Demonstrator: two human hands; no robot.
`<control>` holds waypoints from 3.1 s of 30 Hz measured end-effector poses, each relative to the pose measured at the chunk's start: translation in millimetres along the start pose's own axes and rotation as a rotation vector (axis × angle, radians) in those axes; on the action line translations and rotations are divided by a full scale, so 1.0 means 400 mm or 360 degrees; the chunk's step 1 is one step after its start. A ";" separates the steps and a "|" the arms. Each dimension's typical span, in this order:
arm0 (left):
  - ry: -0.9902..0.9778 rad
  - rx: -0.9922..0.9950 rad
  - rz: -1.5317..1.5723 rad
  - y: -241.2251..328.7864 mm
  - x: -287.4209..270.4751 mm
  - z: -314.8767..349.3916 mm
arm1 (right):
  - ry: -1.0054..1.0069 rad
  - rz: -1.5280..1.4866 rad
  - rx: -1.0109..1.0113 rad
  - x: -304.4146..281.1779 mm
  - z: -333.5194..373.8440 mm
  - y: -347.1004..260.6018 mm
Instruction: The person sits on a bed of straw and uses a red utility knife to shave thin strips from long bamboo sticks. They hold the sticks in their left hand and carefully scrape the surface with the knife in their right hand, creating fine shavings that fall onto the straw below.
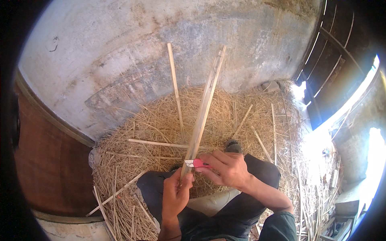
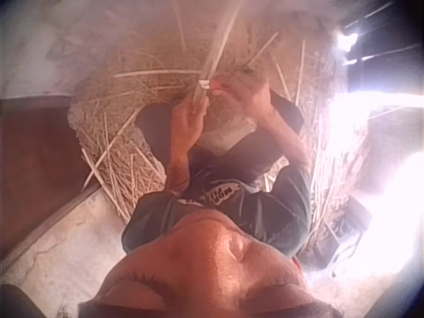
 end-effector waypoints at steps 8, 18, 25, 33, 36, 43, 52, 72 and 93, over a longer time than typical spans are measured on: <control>0.0078 -0.0013 -0.0210 0.010 -0.001 -0.004 | 0.0055 0.0129 0.0059 0.004 0.008 -0.004; 0.0050 -0.0002 -0.0203 0.013 -0.005 0.005 | 0.0098 0.0184 0.0045 -0.010 0.006 -0.011; 0.0029 -0.0058 -0.0168 -0.004 -0.001 0.019 | 0.0166 0.0157 0.0071 -0.012 0.006 0.007; 0.0028 -0.0067 -0.0166 -0.018 -0.007 0.032 | 0.0171 0.0115 0.0104 -0.013 0.000 0.013; 0.0036 -0.0070 -0.0175 -0.026 -0.010 0.037 | 0.0180 0.0127 0.0137 -0.010 -0.001 0.023; -0.0022 -0.0192 -0.0305 -0.039 -0.012 0.061 | 0.0392 0.0018 0.0446 -0.062 -0.011 0.100; -0.0174 -0.0199 0.0024 -0.144 -0.017 0.104 | 0.0491 -0.0286 0.0931 -0.119 0.001 0.198; -0.0256 -0.0072 -0.0026 -0.099 0.001 0.010 | 0.0050 -0.1589 0.0769 0.035 -0.013 0.153; 0.0072 0.0091 0.0003 0.005 -0.003 -0.036 | 0.0038 0.0015 0.0103 0.000 -0.002 0.036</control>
Point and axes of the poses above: each hand's wrist, its own z-axis away from the middle knuckle, its own x-axis out of the palm, y = z × x, the point moved 5 cm from there along -z, towards the middle knuckle, and after that the axes turned 14 degrees about -y, right-handed, at the moved point
